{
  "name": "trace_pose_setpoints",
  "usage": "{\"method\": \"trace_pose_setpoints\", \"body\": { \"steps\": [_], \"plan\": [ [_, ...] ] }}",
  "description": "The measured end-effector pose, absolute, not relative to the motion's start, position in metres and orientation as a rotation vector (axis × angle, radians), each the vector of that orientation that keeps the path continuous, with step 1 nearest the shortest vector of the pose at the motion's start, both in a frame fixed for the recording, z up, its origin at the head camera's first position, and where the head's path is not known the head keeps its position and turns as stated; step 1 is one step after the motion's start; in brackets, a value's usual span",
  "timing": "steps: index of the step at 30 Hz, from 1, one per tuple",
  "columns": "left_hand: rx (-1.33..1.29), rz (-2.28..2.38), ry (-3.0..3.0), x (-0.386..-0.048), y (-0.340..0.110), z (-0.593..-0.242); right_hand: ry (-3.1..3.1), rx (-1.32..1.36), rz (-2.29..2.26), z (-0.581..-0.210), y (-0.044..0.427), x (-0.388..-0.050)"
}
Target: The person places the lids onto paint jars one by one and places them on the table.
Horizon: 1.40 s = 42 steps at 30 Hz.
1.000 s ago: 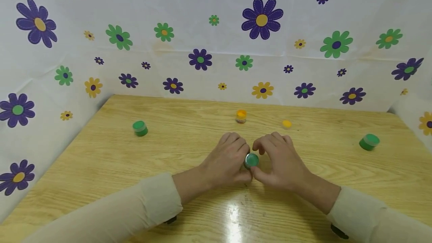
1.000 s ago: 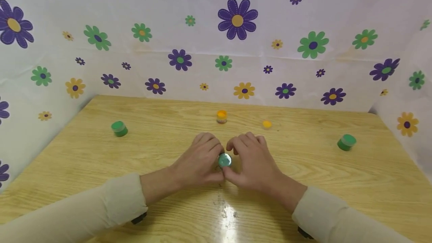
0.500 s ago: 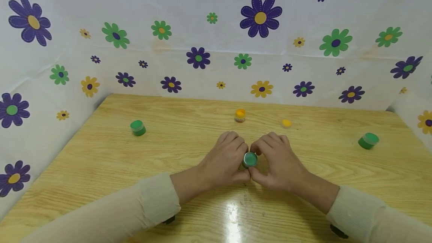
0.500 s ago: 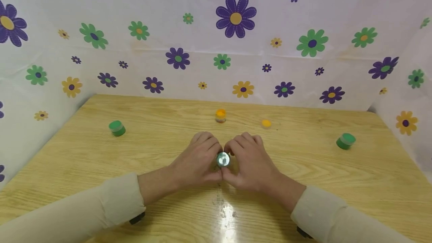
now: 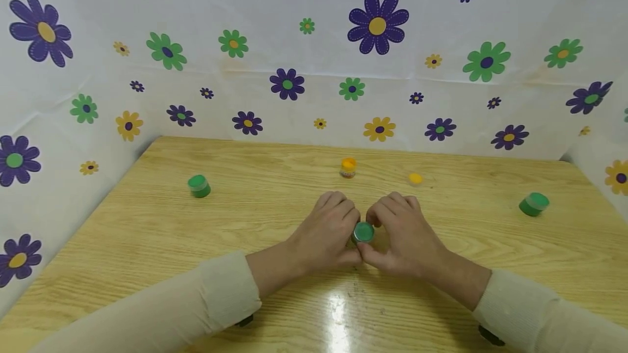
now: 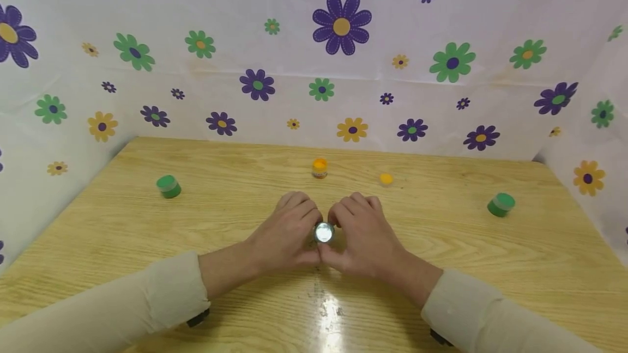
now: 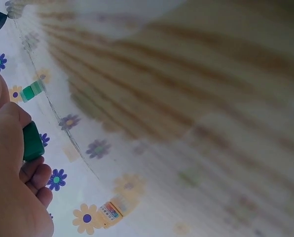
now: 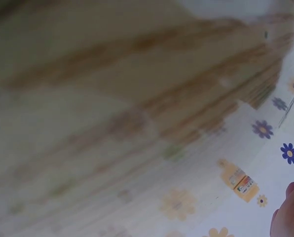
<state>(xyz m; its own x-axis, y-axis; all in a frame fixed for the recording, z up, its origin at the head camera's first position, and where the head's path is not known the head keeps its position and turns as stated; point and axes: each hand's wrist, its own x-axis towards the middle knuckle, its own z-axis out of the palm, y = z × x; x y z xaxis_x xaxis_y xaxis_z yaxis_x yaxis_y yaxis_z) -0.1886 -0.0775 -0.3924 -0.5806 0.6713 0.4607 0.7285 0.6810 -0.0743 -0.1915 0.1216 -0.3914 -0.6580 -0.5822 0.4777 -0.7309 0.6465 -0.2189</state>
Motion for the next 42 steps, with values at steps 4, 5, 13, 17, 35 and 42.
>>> {"method": "trace_pose_setpoints", "body": {
  "steps": [4,5,13,17,35,42],
  "plan": [
    [-1.09,-0.174,-2.435,-0.1883,-0.078,-0.3924,-2.503,1.033,0.55,-0.3923,0.1216,-0.1918],
    [-1.092,-0.172,-2.434,-0.1882,-0.0781,-0.3924,-2.503,1.031,0.548,-0.3924,0.1216,-0.1918],
    [-1.136,-0.125,-2.422,-0.1866,-0.0791,-0.3911,-2.479,1.037,0.536,-0.3901,0.1202,-0.1908],
    [-1.136,-0.121,-2.412,-0.1864,-0.0781,-0.3897,-2.521,1.011,0.591,-0.3879,0.1214,-0.1903],
    [-1.115,-0.207,-2.39,-0.189,-0.0773,-0.3924,-2.437,1.134,0.667,-0.3911,0.1231,-0.1942],
    [-1.104,-0.188,-2.395,-0.1881,-0.0785,-0.3923,-2.404,1.145,0.673,-0.3916,0.1215,-0.1947]
  ]
}}
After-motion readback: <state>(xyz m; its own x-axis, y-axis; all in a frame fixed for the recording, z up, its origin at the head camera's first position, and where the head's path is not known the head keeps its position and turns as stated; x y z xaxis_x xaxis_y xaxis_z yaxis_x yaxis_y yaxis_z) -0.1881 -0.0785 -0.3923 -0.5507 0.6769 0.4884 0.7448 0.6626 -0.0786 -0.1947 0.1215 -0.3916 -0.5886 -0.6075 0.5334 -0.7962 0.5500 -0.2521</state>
